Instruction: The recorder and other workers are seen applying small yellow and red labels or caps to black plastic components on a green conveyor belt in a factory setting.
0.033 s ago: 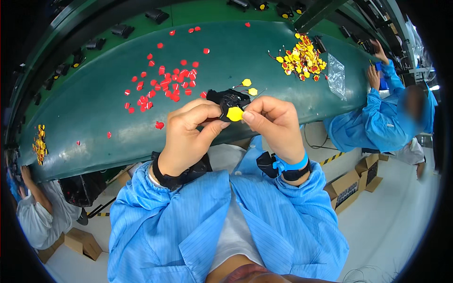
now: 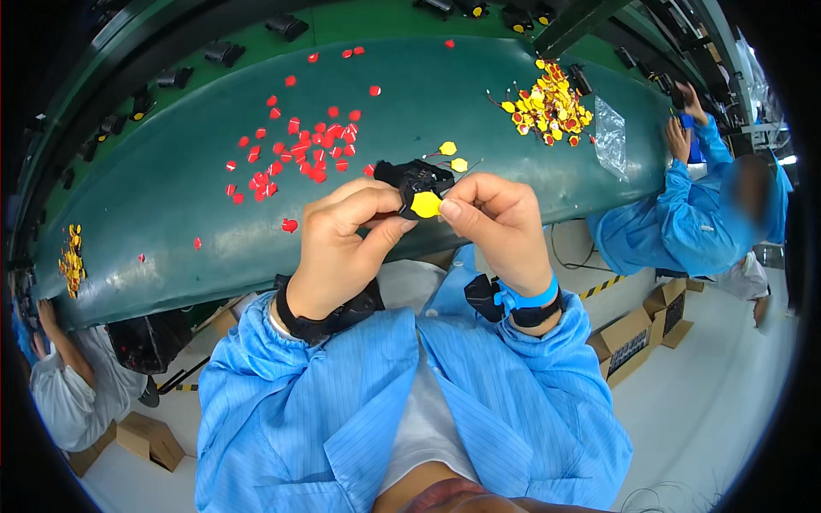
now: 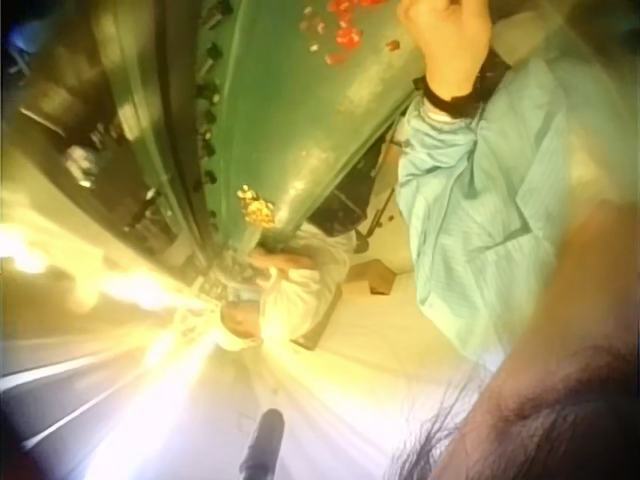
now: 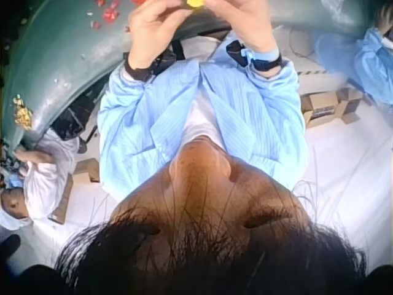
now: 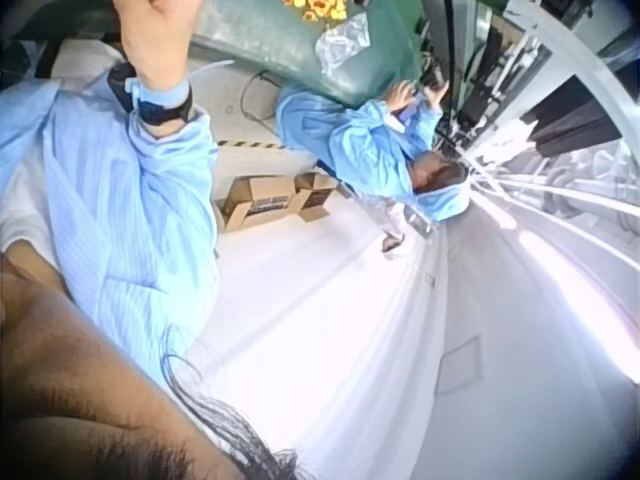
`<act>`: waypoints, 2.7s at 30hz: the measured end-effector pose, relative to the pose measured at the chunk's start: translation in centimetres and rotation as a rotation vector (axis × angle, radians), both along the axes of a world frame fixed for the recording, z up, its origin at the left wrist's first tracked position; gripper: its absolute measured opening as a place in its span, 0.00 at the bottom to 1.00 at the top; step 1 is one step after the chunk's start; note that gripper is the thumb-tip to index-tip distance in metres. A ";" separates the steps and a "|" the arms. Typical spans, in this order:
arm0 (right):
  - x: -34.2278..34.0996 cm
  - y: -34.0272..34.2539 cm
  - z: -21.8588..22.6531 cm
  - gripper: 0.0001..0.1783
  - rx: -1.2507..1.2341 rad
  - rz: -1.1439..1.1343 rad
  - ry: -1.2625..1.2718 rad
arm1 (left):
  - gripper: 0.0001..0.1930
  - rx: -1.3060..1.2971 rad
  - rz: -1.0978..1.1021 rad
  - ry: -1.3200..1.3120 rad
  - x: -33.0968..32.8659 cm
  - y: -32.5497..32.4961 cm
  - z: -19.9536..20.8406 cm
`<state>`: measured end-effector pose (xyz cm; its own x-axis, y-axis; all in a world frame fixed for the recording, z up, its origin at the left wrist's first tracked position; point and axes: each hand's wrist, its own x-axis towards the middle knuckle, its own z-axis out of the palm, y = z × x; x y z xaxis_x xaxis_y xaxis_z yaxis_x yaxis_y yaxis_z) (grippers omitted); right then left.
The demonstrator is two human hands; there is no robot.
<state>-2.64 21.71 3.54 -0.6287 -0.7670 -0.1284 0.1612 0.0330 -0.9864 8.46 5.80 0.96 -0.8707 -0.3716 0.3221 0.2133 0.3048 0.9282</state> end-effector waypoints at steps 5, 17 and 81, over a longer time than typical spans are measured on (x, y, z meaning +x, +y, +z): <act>-0.1 -0.4 -0.7 0.05 -0.017 -0.017 0.042 | 0.08 0.127 -0.002 0.069 -0.3 0.1 -0.7; 1.9 -1.4 -1.1 0.05 0.021 -0.117 0.382 | 0.06 0.130 -0.004 0.073 0.2 -0.4 -1.0; -13.3 -1.2 -3.4 0.05 -0.389 -0.385 -0.049 | 0.13 0.235 -0.343 -0.300 -14.7 -2.1 1.6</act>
<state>-15.93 20.52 0.11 -0.8738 -0.4792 0.0824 0.1357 -0.4032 -0.9050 -6.24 3.69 2.53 -0.9966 -0.0803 -0.0184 -0.0216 0.0394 0.9990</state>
